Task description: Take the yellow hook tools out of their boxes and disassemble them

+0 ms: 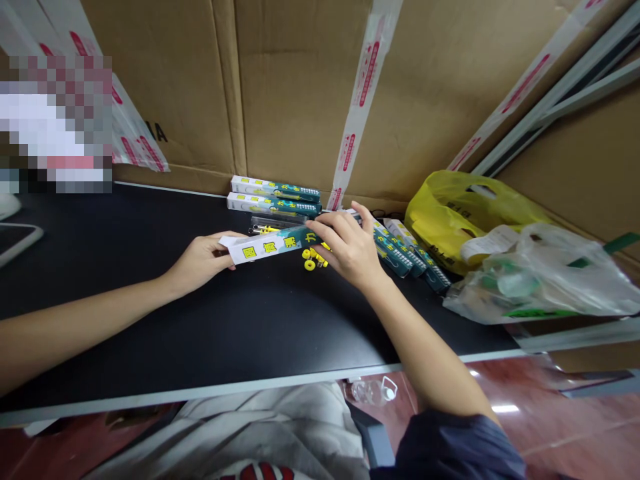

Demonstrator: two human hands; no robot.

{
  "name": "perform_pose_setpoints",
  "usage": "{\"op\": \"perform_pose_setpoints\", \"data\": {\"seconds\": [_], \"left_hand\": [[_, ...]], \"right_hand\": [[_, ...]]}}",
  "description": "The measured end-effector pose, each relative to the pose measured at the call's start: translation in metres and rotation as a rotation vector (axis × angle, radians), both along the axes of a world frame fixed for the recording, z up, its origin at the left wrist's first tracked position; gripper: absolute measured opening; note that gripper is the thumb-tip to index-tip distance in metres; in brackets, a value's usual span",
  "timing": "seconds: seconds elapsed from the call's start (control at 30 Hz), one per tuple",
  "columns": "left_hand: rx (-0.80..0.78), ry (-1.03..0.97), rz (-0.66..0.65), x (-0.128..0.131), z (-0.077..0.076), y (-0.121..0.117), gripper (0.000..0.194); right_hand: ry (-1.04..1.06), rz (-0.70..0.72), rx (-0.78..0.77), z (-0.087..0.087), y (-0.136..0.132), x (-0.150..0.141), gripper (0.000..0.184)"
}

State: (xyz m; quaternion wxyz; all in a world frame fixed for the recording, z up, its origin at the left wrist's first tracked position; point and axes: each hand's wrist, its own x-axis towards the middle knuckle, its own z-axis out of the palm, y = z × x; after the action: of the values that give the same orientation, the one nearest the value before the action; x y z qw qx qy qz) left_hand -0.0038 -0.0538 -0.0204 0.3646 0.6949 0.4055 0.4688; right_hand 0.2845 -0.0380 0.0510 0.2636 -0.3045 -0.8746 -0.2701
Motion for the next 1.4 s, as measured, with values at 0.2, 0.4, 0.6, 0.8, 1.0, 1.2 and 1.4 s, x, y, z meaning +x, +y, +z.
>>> {"op": "perform_pose_setpoints", "data": {"seconds": [0.2, 0.4, 0.6, 0.8, 1.0, 1.2, 1.4], "left_hand": [[0.01, 0.038, 0.047, 0.002, 0.001, -0.001, 0.018], [-0.031, -0.014, 0.041, 0.003, 0.002, 0.0, 0.021], [-0.035, -0.05, 0.031, 0.005, 0.003, -0.001, 0.02], [-0.05, -0.085, 0.019, 0.006, 0.003, -0.002, 0.023], [-0.064, -0.088, 0.06, 0.004, 0.003, 0.001, 0.017], [-0.233, -0.3, 0.053, 0.007, 0.009, -0.002, 0.027], [-0.279, -0.525, 0.01, 0.006, 0.014, -0.005, 0.019]], "right_hand": [[-0.012, 0.002, -0.006, 0.003, 0.0, 0.003, 0.034], [-0.007, -0.006, 0.017, 0.006, 0.001, 0.004, 0.032], [0.013, -0.017, -0.027, 0.005, 0.004, 0.007, 0.033], [-0.001, -0.038, -0.036, 0.005, 0.007, 0.008, 0.033], [-0.01, -0.016, -0.028, 0.006, 0.006, 0.008, 0.033], [0.037, -0.065, -0.022, 0.009, 0.011, 0.016, 0.031], [0.094, -0.127, 0.029, 0.011, 0.024, 0.031, 0.028]]}}
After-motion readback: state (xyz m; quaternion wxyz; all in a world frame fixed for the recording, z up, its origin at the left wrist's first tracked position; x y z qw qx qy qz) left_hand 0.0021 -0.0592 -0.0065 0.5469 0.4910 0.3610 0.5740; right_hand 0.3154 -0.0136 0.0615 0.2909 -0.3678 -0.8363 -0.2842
